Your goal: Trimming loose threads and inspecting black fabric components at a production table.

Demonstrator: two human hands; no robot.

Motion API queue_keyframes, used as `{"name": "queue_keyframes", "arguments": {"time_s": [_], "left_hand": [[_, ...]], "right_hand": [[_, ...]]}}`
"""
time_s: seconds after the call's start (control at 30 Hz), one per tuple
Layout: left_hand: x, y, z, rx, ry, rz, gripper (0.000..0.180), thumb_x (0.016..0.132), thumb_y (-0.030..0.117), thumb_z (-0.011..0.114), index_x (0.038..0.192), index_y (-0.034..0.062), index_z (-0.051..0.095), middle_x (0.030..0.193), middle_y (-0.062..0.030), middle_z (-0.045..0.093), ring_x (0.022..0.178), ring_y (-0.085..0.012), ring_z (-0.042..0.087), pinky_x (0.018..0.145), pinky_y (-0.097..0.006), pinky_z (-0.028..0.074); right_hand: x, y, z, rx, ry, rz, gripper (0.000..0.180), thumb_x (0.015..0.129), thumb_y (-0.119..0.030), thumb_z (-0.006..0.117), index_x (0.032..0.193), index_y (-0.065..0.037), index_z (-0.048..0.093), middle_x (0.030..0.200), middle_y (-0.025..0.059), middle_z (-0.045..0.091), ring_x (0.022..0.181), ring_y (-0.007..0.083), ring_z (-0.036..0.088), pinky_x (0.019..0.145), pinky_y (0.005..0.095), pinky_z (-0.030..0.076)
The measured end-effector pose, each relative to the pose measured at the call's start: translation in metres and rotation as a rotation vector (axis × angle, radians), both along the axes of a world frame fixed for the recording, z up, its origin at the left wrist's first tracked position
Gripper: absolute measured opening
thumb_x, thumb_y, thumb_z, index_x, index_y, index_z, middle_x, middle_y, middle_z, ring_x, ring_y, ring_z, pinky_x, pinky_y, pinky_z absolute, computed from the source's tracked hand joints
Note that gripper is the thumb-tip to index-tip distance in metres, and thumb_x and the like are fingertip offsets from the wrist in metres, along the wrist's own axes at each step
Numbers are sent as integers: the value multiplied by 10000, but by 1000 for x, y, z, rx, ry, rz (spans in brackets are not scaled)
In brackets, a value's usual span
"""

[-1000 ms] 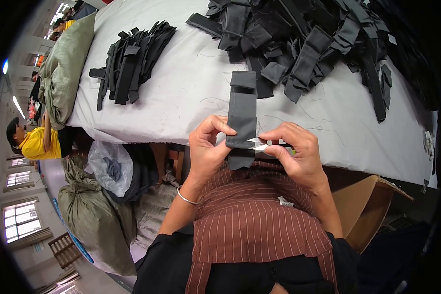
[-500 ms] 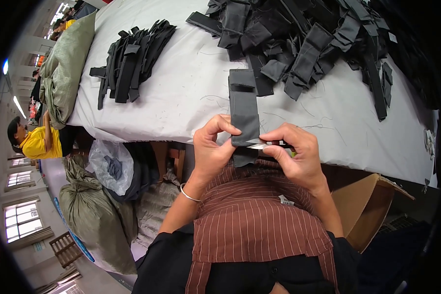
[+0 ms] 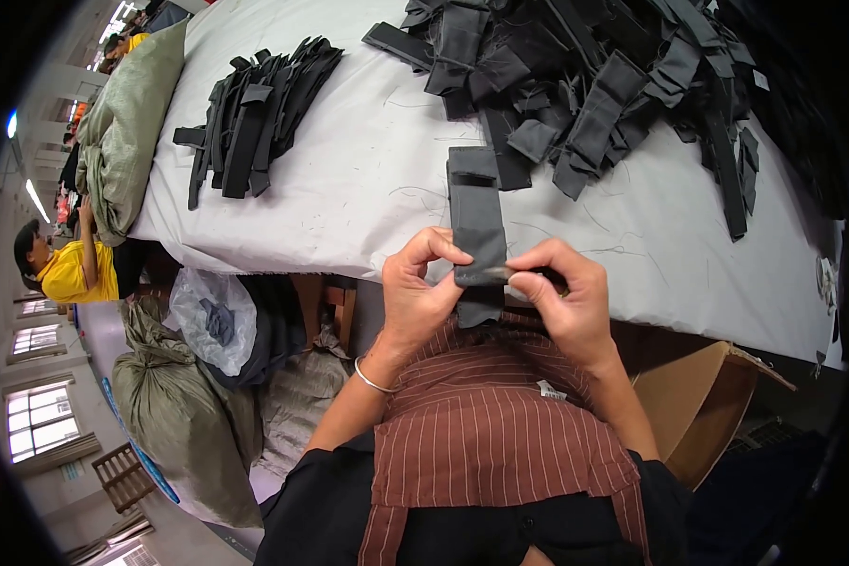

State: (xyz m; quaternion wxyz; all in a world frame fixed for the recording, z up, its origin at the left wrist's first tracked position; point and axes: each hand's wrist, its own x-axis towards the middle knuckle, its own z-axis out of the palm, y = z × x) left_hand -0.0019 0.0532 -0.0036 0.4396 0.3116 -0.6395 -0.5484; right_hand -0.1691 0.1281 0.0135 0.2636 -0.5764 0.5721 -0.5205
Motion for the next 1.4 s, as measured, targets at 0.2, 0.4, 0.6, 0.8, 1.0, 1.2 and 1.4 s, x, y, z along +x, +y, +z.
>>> {"name": "queue_keyframes", "arguments": {"time_s": [0.2, 0.4, 0.6, 0.8, 1.0, 1.2, 1.4], "left_hand": [[-4, 0, 0, -299, -216, -36, 156, 702, -78, 649, 810, 18, 591, 873, -69, 614, 869, -176, 603, 803, -270, 473], [-11, -5, -5, -63, -183, 148, 273, 760, -14, 673, 998, -7, 540, 946, -80, 616, 950, -178, 580, 894, -293, 433], [-11, -3, -22, 351, 10, -60, 156, 882, 31, 591, 1031, -2, 558, 975, -10, 588, 902, -88, 548, 800, -204, 439], [-16, 0, -2, 768, 303, -126, 204, 904, 3, 569, 1105, -16, 539, 978, -14, 595, 847, -48, 552, 754, -202, 476], [-15, 2, 6, 508, 104, -170, 278, 865, -38, 613, 1133, -35, 538, 1016, -36, 602, 887, -67, 571, 766, -210, 498], [-10, 2, 9, 629, 163, -210, 258, 870, -44, 595, 1122, -52, 541, 1012, -52, 617, 859, -77, 598, 750, -217, 523], [-7, 0, 10, 747, 212, -193, 245, 873, -47, 584, 1116, -55, 550, 1006, -71, 628, 849, -79, 610, 749, -227, 539]], "right_hand": [[-10, -12, -5, 349, -624, 138, 218, 818, -75, 715, 995, -6, 608, 759, -40, 516, 684, 39, 454, 602, 189, 386], [-2, 0, 9, 131, -396, 77, 83, 772, 39, 654, 795, -23, 605, 666, 9, 589, 597, 76, 535, 543, 256, 421], [2, -5, -6, -129, 144, 98, 231, 595, 112, 597, 760, -49, 609, 651, 59, 566, 555, 215, 536, 517, 318, 412], [2, -2, -12, -61, 153, 64, 215, 628, 79, 647, 804, -43, 626, 681, 66, 586, 596, 227, 562, 549, 316, 435], [-15, -9, -2, 14, -118, -114, 226, 735, -160, 749, 924, -75, 659, 779, 49, 633, 702, 201, 602, 641, 309, 469], [-34, -19, -11, 52, 90, -48, 169, 766, -146, 721, 910, -72, 672, 773, 44, 631, 659, 186, 571, 610, 297, 431], [-37, -10, -14, 44, -22, -67, 168, 744, -107, 737, 888, -55, 669, 760, 52, 630, 638, 190, 566, 594, 291, 437]]}}
